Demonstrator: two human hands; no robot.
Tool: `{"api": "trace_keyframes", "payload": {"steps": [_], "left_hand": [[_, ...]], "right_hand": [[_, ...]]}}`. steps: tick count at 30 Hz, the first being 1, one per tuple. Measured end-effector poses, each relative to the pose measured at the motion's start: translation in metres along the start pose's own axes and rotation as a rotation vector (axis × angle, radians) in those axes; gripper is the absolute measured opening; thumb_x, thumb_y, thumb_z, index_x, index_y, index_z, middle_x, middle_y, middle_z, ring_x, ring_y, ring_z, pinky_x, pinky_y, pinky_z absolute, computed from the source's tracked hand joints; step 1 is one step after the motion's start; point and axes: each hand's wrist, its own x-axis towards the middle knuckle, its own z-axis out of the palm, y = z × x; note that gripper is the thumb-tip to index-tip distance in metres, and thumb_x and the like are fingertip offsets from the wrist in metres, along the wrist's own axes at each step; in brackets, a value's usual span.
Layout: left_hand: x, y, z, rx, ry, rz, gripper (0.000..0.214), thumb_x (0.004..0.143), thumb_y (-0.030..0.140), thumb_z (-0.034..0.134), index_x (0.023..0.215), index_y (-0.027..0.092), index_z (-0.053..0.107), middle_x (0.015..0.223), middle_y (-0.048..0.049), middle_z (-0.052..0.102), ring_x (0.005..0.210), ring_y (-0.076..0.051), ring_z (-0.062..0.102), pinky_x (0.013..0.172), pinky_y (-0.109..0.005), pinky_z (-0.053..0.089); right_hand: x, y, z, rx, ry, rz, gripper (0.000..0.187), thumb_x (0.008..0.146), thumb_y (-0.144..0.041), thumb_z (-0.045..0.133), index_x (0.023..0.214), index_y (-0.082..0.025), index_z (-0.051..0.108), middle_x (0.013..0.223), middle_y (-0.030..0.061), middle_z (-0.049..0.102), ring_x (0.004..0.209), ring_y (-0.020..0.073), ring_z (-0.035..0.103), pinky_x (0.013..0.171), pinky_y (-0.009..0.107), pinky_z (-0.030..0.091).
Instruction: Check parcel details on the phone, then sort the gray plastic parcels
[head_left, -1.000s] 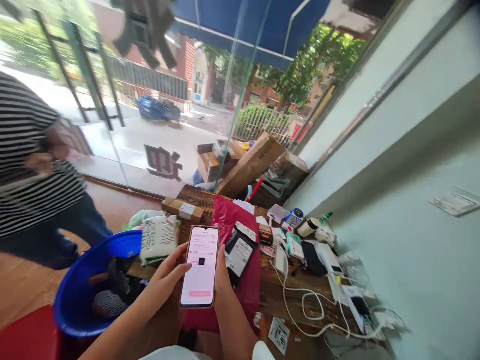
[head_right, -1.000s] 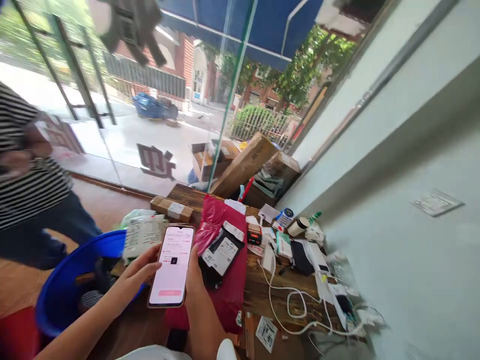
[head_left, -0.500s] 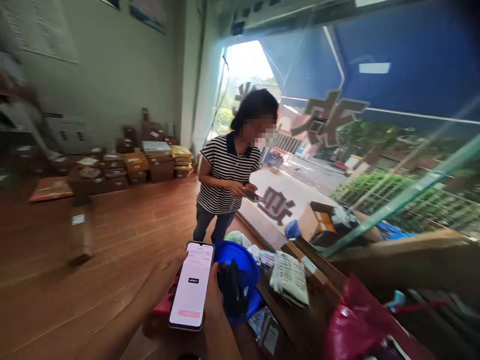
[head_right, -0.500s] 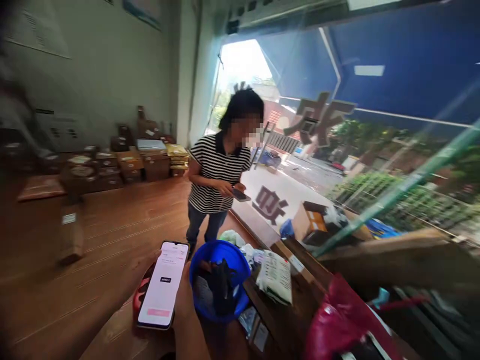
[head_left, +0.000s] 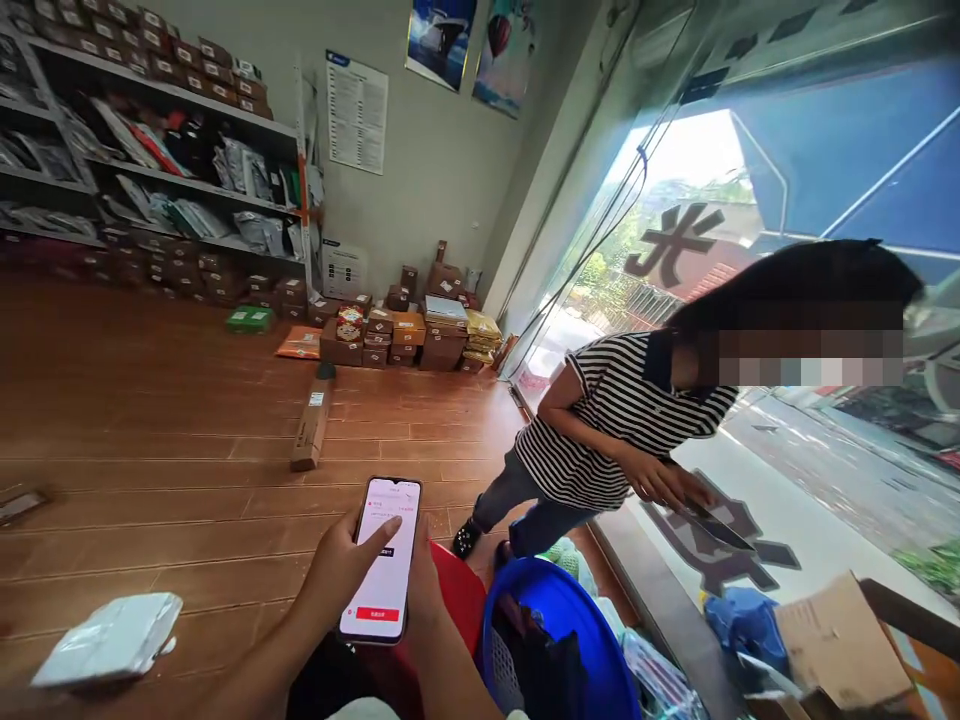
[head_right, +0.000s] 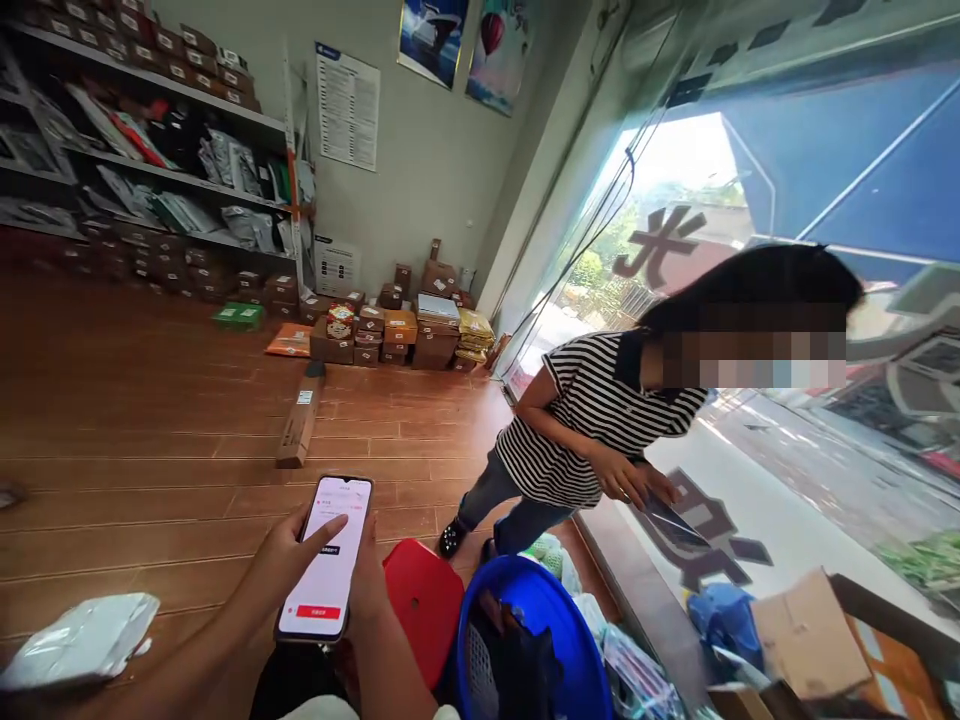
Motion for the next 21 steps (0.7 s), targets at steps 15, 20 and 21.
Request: {"api": "trace_keyframes", "payload": {"steps": [15, 20, 21], "left_hand": [[0.184, 0.039, -0.059, -0.557, -0.240, -0.330, 0.103, 0.057, 0.069, 0.078, 0.141, 0.022, 0.040, 0.123, -0.0092, 0.064, 0.103, -0.027, 0.063, 0.079, -0.034, 0.054], [0.195, 0.064, -0.076, -0.596, -0.212, -0.360, 0.120, 0.055, 0.068, 0.079, 0.152, 0.027, 0.022, 0.115, -0.0089, 0.068, 0.085, -0.031, 0.065, 0.067, -0.041, 0.055], [0.201, 0.066, -0.080, -0.603, -0.207, -0.359, 0.124, 0.055, 0.068, 0.079, 0.154, 0.028, 0.015, 0.108, -0.0074, 0.069, 0.082, -0.029, 0.065, 0.067, -0.040, 0.054]], "right_hand": [[0.214, -0.060, 0.018, -0.115, 0.169, -0.107, 0.091, 0.044, -0.093, 0.060, 0.090, -0.015, 0.068, 0.090, 0.0124, 0.074, 0.083, 0.0261, 0.068, 0.081, 0.039, 0.051], [0.259, -0.073, 0.035, -0.201, 0.215, -0.203, 0.083, 0.056, -0.091, 0.055, 0.095, -0.018, 0.064, 0.082, 0.0058, 0.070, 0.073, 0.0194, 0.063, 0.073, 0.034, 0.051], [0.266, -0.073, 0.038, -0.228, 0.212, -0.225, 0.082, 0.058, -0.091, 0.054, 0.095, -0.018, 0.064, 0.082, 0.0055, 0.069, 0.074, 0.0190, 0.062, 0.073, 0.034, 0.051]]}}
